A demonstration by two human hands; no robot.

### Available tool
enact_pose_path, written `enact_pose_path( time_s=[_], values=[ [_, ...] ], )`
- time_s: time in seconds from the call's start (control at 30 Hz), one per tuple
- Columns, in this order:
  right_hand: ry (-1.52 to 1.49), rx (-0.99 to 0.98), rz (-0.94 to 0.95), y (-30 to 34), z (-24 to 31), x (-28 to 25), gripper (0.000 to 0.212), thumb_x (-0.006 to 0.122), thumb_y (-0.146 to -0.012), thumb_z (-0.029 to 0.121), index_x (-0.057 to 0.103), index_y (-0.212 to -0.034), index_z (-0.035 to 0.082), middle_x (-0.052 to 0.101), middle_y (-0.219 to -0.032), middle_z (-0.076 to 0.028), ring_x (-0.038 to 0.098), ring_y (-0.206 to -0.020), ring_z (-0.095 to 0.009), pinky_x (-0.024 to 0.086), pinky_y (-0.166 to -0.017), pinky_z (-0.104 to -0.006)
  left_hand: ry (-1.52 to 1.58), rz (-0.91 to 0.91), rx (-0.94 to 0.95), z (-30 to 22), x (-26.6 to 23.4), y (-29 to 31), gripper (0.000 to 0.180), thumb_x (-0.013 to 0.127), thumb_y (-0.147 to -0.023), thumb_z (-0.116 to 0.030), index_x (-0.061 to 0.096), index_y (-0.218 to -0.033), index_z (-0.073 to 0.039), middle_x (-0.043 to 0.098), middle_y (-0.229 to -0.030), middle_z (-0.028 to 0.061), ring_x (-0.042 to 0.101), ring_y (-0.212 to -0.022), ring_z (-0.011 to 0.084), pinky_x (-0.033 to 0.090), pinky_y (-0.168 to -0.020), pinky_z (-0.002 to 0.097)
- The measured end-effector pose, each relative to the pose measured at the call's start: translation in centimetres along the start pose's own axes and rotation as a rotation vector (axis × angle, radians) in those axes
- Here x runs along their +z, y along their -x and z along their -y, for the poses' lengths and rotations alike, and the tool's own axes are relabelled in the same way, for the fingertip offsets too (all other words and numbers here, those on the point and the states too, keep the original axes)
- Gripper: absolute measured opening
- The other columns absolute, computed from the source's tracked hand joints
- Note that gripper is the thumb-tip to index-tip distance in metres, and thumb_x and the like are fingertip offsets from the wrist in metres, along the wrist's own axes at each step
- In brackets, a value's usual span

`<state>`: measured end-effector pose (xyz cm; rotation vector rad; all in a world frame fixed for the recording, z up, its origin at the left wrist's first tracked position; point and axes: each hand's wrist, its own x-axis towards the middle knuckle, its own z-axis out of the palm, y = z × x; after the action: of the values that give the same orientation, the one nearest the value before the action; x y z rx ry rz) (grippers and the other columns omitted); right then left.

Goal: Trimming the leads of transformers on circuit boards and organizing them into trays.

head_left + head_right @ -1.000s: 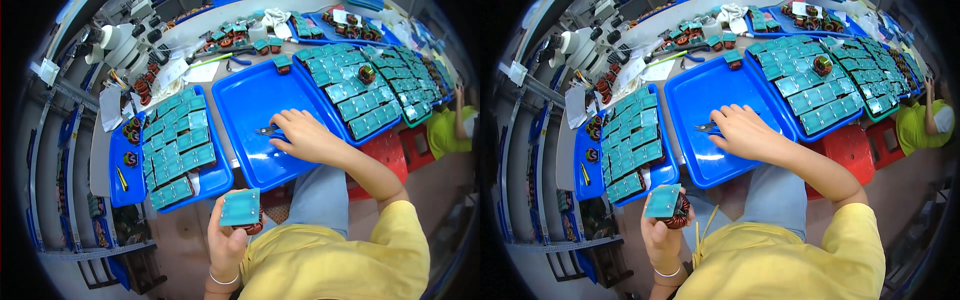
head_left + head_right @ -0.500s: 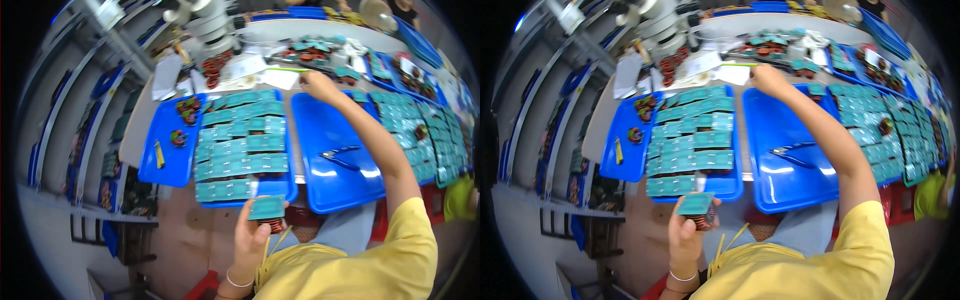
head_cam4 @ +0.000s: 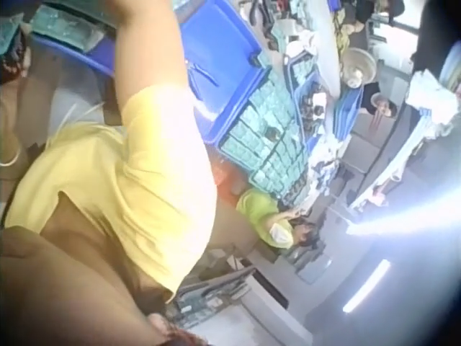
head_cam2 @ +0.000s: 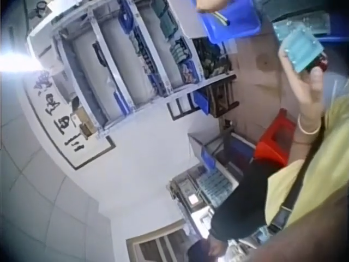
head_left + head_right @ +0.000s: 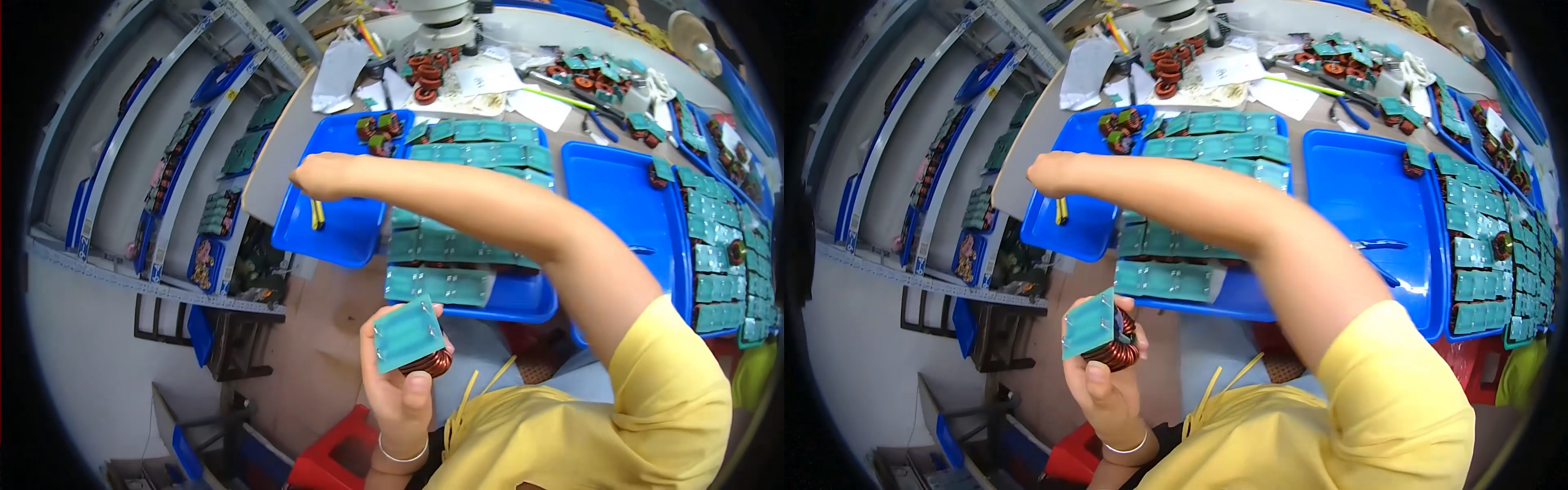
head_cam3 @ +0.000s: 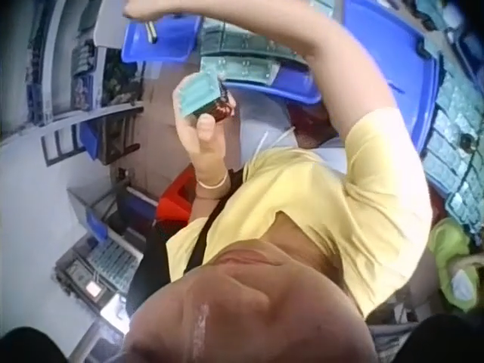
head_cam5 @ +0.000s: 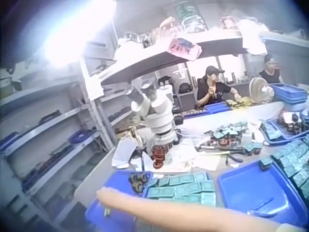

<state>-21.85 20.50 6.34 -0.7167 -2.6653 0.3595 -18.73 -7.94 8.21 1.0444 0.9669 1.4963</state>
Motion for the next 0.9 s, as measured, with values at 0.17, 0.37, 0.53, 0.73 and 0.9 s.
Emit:
enact_pose_path(
  time_s=[0.17,0.37,0.53,0.73,0.9],
  values=[
    [0.01,0.442,-0.071,-6.4,0.5,8.2,0.023,0.047,-0.082,0.017,0.058,-0.098,0.005,0.056,-0.101,-0.023,0.06,-0.087,-0.038,0.051,-0.069,-0.0436,0.071,-0.09,-0.026,-1.2,-1.9,-0.4,0.071,0.073,-0.07,-0.033,0.032,-0.117,0.001,0.051,-0.112,0.022,0.057,-0.08,0.0202,0.048,-0.071,0.0296],
    [-0.099,0.655,-0.039,-8.1,-0.1,12.5,0.025,0.041,-0.086,0.015,0.053,-0.105,0.004,0.055,-0.103,-0.023,0.06,-0.089,-0.036,0.052,-0.07,-0.0423,0.044,-0.085,-0.046,-1.7,-4.0,0.2,0.073,0.073,-0.07,-0.035,0.031,-0.118,0.002,0.05,-0.112,0.0224,0.058,-0.082,0.0215,0.049,-0.071,0.031],
    [-0.037,0.303,-0.121,-4.3,1.3,8.8,0.024,0.046,-0.084,0.012,0.047,-0.108,0.005,0.059,-0.092,-0.021,0.06,-0.084,-0.036,0.049,-0.071,-0.0439,0.026,-0.017,-0.061,-1.7,-4.3,1.0,0.073,0.07,-0.072,-0.038,0.031,-0.119,0.002,0.05,-0.112,0.0214,0.059,-0.085,0.0228,0.05,-0.072,0.031],
    [-0.196,0.087,-0.143,12.6,5.3,-5.4,0.041,0.048,-0.083,0.009,0.037,-0.122,0.012,0.056,-0.07,-0.016,0.057,-0.064,-0.033,0.043,-0.058,-0.0443,0.098,0.18,-0.137,-0.7,-2.8,2.6,0.074,0.069,-0.073,-0.041,0.033,-0.12,0.002,0.051,-0.111,0.0209,0.059,-0.085,0.021,0.049,-0.072,0.0292],
    [-0.407,0.341,-0.051,29.4,10.5,-12.3,0.052,0.047,-0.082,0.004,0.031,-0.13,0.014,0.053,-0.07,-0.012,0.052,-0.054,-0.023,0.04,-0.052,-0.0341,0.16,0.358,-0.305,0.4,0.2,4.2,0.077,0.068,-0.072,-0.044,0.033,-0.122,0.003,0.054,-0.108,0.0196,0.058,-0.079,0.0181,0.048,-0.07,0.027]
  ],
)
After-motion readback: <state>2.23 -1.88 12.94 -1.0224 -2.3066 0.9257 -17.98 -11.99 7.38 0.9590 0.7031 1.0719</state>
